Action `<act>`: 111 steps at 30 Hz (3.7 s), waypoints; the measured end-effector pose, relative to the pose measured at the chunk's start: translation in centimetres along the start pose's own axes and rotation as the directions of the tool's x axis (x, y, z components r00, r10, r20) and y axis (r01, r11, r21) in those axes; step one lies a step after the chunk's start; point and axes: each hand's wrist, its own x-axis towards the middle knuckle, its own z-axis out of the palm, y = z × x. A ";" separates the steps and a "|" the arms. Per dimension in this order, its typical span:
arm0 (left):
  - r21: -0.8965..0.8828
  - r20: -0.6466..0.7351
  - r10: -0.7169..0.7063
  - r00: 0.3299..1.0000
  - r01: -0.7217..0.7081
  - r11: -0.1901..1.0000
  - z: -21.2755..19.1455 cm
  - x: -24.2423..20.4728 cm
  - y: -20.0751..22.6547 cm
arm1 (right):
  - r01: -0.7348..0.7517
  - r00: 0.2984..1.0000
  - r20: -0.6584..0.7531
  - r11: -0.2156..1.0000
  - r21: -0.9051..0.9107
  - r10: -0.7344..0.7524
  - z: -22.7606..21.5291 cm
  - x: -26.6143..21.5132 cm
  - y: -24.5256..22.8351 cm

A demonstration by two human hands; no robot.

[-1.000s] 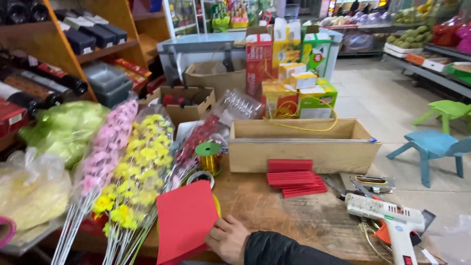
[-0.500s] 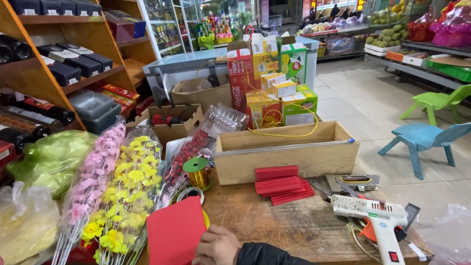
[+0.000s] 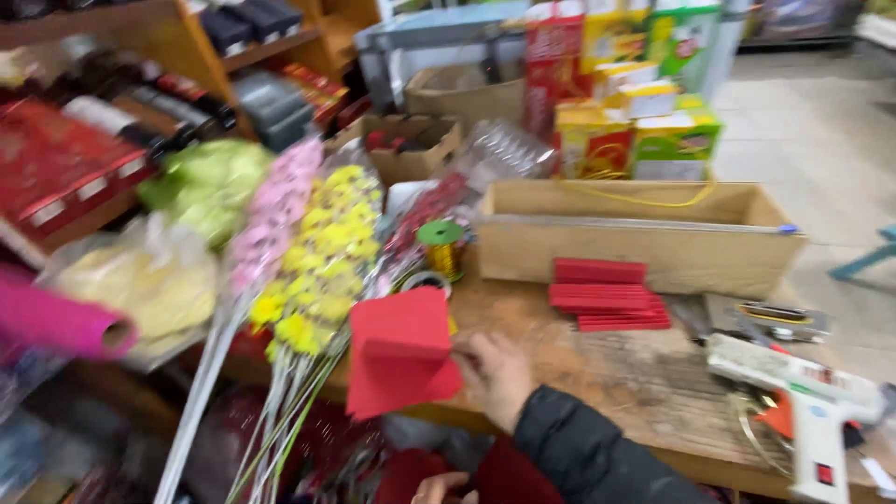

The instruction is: Folding red paper sheets into accordion-style pleats to create decorations.

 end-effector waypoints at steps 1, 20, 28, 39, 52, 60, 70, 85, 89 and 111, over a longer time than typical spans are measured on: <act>0.009 -0.023 -0.024 0.999 0.024 1.000 -1.6 -0.5 1.0 | 0.006 1.000 0.021 1.000 0.026 -0.006 -0.1 -0.2 -0.4; -0.031 0.105 0.399 0.911 -0.398 0.917 -5.5 -0.8 12.2 | -0.051 0.978 0.191 0.982 -0.180 0.086 -10.4 -14.9 5.0; 0.078 0.229 0.700 0.677 -0.729 0.680 -2.6 3.1 18.5 | 0.010 0.963 0.253 0.921 -0.391 0.097 -10.0 -15.7 6.9; 0.121 0.312 0.771 0.555 -0.828 0.547 9.8 10.0 9.6 | -0.249 0.906 0.278 0.932 -0.262 0.320 -12.0 -13.6 8.5; 0.209 0.420 0.585 0.694 -0.701 0.682 9.0 10.8 11.4 | -0.368 0.811 0.339 0.867 -0.337 0.476 -11.6 -12.5 11.4; 0.180 0.300 0.779 0.551 -0.834 0.521 4.4 6.4 18.4 | -0.636 0.613 0.420 0.733 -0.241 0.669 -11.8 -9.3 11.0; 0.196 0.634 0.519 0.574 -0.768 0.610 4.4 4.7 18.1 | -0.500 0.748 0.278 0.788 -0.361 0.602 -11.1 -12.7 10.2; 0.169 0.680 0.458 0.572 -0.731 0.661 3.4 4.4 18.7 | -0.034 0.911 0.284 0.739 -0.672 0.300 -10.1 -16.6 4.5; 0.166 0.674 0.463 0.575 -0.729 0.664 3.4 4.3 18.8 | -0.045 0.917 0.267 0.743 -0.668 0.296 -10.1 -17.0 4.7; 0.177 0.720 0.406 0.563 -0.715 0.677 3.4 4.4 18.9 | 0.020 0.723 0.427 0.601 -0.799 0.543 -10.6 -15.0 4.8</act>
